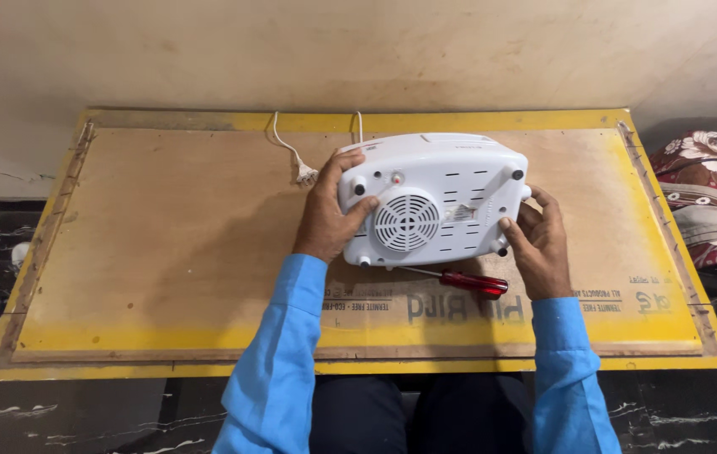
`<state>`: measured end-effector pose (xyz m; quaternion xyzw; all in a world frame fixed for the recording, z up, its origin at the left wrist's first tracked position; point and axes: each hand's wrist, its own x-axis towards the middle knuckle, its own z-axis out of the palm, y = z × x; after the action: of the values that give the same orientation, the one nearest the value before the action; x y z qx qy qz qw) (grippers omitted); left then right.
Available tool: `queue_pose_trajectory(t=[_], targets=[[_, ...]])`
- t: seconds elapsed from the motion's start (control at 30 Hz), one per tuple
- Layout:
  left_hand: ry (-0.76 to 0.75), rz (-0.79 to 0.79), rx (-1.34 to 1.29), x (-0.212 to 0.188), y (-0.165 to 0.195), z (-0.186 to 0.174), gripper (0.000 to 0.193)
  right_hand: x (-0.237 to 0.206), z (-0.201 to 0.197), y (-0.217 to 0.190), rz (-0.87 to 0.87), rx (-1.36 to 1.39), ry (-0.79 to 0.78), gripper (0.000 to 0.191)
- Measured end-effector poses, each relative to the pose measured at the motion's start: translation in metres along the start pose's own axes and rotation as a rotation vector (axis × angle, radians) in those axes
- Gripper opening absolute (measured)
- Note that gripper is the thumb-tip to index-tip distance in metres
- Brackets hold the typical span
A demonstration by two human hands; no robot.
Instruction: The person flips a small white electric appliance upside down on a table and uses a screwdriver to remove screws from its base. They separate the housing halves to expose the motor and wiring, then handle internal wires and components while the appliance remains open on the table.
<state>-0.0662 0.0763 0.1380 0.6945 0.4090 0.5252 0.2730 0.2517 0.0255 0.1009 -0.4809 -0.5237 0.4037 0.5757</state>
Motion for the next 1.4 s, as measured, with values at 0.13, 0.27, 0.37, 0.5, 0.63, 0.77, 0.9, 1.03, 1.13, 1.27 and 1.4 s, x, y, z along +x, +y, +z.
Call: queue_pose_trajectory(t=[0.13, 0.27, 0.37, 0.5, 0.63, 0.77, 0.9, 1.03, 1.13, 1.27, 1.4], targets=[[-0.024, 0.003, 0.0, 0.0, 0.008, 0.013, 0.059, -0.007, -0.012, 0.003, -0.031, 0.009, 0.019, 0.058], [-0.036, 0.002, 0.067, 0.001, 0.014, 0.012, 0.058, -0.011, -0.012, 0.006, -0.046, 0.042, 0.027, 0.061], [-0.058, 0.001, 0.106, 0.0, 0.017, 0.003, 0.06, -0.012, -0.009, 0.006, -0.064, -0.011, 0.028, 0.06], [-0.103, 0.003, 0.141, 0.003, 0.022, 0.0, 0.062, -0.022, -0.012, 0.008, -0.051, -0.101, 0.057, 0.058], [-0.096, -0.015, 0.125, 0.003, 0.024, -0.002, 0.062, -0.053, -0.019, 0.017, 0.019, -0.457, 0.154, 0.044], [-0.103, -0.01, 0.131, 0.004, 0.024, -0.002, 0.061, -0.075, -0.013, 0.03, -0.113, -0.874, 0.012, 0.047], [-0.103, -0.001, 0.147, 0.003, 0.024, -0.002, 0.061, -0.088, 0.003, 0.035, -0.312, -1.104, 0.008, 0.041], [-0.098, -0.06, 0.096, 0.004, 0.022, 0.0, 0.06, -0.089, 0.004, 0.023, -0.173, -1.037, -0.041, 0.032], [-0.086, -0.002, 0.137, 0.007, 0.02, 0.0, 0.061, -0.099, -0.003, 0.005, -0.055, -0.87, -0.078, 0.03], [-0.089, -0.044, 0.095, 0.009, 0.017, -0.001, 0.059, -0.119, -0.011, -0.026, -0.054, -0.753, -0.02, 0.032], [-0.088, -0.017, 0.11, 0.01, 0.015, -0.003, 0.06, -0.133, -0.014, -0.061, -0.018, -0.401, 0.06, 0.034]])
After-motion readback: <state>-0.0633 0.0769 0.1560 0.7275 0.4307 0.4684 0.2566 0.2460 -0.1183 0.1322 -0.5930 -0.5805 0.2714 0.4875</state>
